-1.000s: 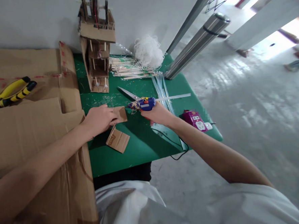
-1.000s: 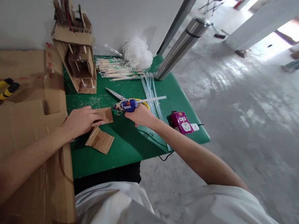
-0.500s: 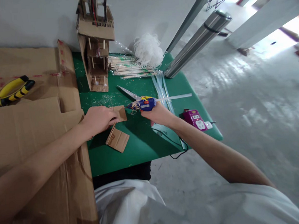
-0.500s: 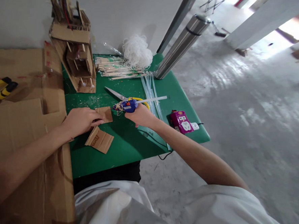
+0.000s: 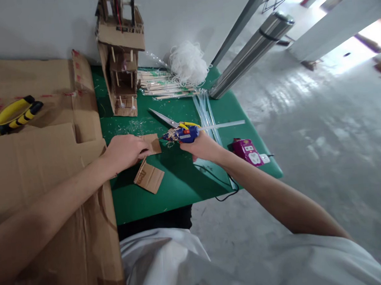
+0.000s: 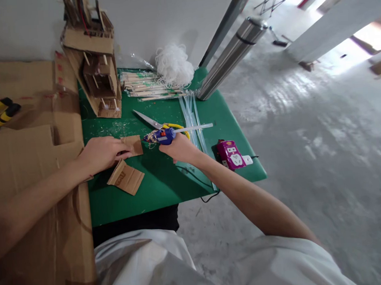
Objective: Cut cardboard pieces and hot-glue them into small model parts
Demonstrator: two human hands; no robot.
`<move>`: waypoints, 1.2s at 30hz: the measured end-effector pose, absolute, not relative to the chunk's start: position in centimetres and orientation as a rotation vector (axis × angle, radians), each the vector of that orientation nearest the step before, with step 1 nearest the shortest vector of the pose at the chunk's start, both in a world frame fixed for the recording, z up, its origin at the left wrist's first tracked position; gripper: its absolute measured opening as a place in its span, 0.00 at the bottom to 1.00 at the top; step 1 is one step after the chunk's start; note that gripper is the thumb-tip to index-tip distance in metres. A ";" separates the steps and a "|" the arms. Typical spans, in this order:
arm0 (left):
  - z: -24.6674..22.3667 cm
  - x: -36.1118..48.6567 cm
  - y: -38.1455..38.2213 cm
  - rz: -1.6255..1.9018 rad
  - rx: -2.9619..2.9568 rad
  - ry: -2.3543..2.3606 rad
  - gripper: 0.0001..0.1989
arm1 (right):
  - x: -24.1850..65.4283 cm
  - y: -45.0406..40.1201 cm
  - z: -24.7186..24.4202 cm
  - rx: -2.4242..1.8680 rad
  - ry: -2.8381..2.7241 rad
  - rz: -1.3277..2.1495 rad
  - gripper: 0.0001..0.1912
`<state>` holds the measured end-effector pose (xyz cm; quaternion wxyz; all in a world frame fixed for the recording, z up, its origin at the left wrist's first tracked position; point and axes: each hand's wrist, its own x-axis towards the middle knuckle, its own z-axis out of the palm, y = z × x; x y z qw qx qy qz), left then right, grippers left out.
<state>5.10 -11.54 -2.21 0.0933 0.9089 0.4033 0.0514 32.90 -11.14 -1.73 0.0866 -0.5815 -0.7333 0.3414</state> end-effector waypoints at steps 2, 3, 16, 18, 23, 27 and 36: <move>-2.2 5.1 -11.5 0.157 2.694 1.198 0.14 | 33.3 -10.9 -1.8 -1.697 -2.299 1.012 0.08; -2.3 5.1 -11.5 0.157 2.696 1.196 0.14 | 33.4 -10.8 -1.9 -1.680 -2.357 1.015 0.09; -2.4 5.1 -11.5 0.170 2.692 1.199 0.14 | 32.2 -11.7 -1.7 -1.919 -1.886 1.152 0.05; -2.3 5.1 -11.5 0.166 2.684 1.204 0.14 | 32.1 -11.7 -1.4 -1.960 -1.746 1.203 0.07; -2.2 5.1 -11.6 0.141 2.690 1.218 0.15 | 32.0 -11.8 -1.1 -1.952 -1.706 1.231 0.08; -2.0 5.1 -11.6 0.131 2.695 1.214 0.15 | 32.2 -11.8 -1.2 -1.932 -1.731 1.239 0.12; -2.3 5.1 -11.4 0.141 2.690 1.172 0.13 | 32.5 -11.9 -1.3 -1.919 -1.745 1.260 0.09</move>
